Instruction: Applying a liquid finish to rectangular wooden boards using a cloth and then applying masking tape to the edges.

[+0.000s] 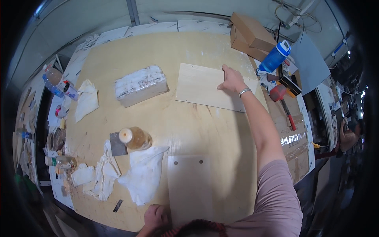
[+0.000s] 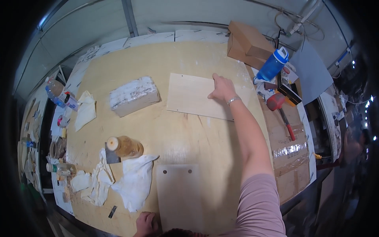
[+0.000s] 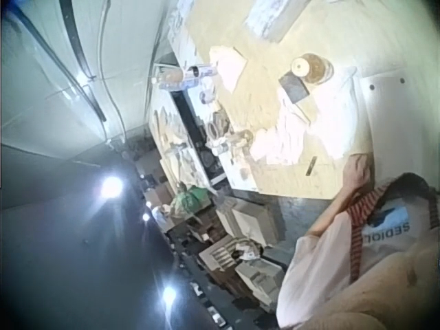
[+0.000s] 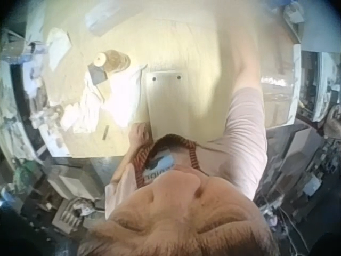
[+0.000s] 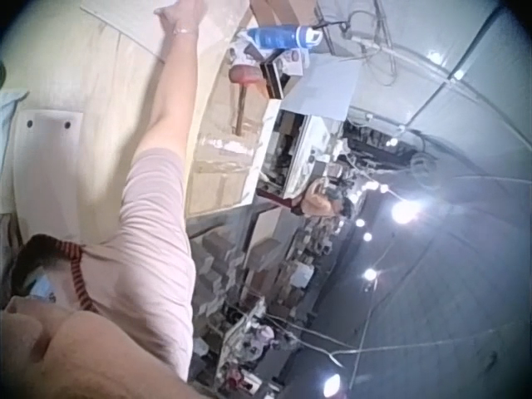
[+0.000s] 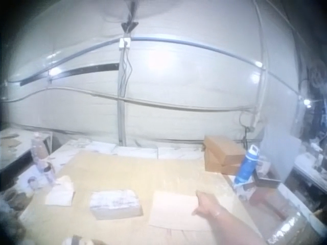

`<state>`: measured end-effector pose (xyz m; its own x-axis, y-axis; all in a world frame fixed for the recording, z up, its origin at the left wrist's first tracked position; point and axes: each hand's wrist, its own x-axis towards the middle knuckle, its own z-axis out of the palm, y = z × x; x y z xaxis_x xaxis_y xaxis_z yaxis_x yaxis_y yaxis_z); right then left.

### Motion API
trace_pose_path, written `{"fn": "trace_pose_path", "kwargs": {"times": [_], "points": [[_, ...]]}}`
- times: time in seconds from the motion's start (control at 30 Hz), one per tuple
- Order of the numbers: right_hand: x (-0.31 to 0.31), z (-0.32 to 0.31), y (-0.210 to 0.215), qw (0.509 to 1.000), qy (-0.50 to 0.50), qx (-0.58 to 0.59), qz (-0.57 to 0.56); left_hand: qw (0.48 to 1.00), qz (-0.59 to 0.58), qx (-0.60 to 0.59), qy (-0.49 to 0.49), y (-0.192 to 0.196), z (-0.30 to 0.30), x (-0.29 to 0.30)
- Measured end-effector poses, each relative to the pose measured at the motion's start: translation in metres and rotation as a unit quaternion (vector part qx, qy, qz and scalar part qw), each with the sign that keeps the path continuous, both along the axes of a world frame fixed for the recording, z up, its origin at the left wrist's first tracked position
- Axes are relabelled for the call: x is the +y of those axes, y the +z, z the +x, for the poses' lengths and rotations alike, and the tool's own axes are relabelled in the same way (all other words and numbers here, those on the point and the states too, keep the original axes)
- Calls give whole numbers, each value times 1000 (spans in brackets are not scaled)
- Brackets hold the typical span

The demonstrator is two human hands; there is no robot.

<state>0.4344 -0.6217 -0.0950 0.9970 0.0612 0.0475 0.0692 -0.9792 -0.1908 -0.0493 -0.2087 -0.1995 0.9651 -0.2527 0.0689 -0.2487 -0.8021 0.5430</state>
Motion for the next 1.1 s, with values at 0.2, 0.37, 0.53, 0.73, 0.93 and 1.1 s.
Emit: {"fn": "trace_pose_path", "kwargs": {"times": [0.2, 0.37, 0.53, 0.73, 0.93, 1.1], "points": [[-11, -95, 42, 995, -32, -50, 76, 1000, -24, -16, -2, 10, -6, -1], [-20, -231, 64, 932, -92, 52, 346, 997, -57, -52, -2, 9, -8, 2], [38, -350, 68, 769, -122, 126, 615, 994, -97, -58, -3, 10, -9, 3], [92, -443, 69, 716, -153, 138, 667, 956, -283, -15, 82, 38, 9, 18], [152, -495, 47, 766, -143, 105, 618, 801, -571, -13, 178, 120, 45, 9], [226, -532, 62, 790, -178, 107, 577, 870, -471, 144, 7, 133, 48, 118]]}}
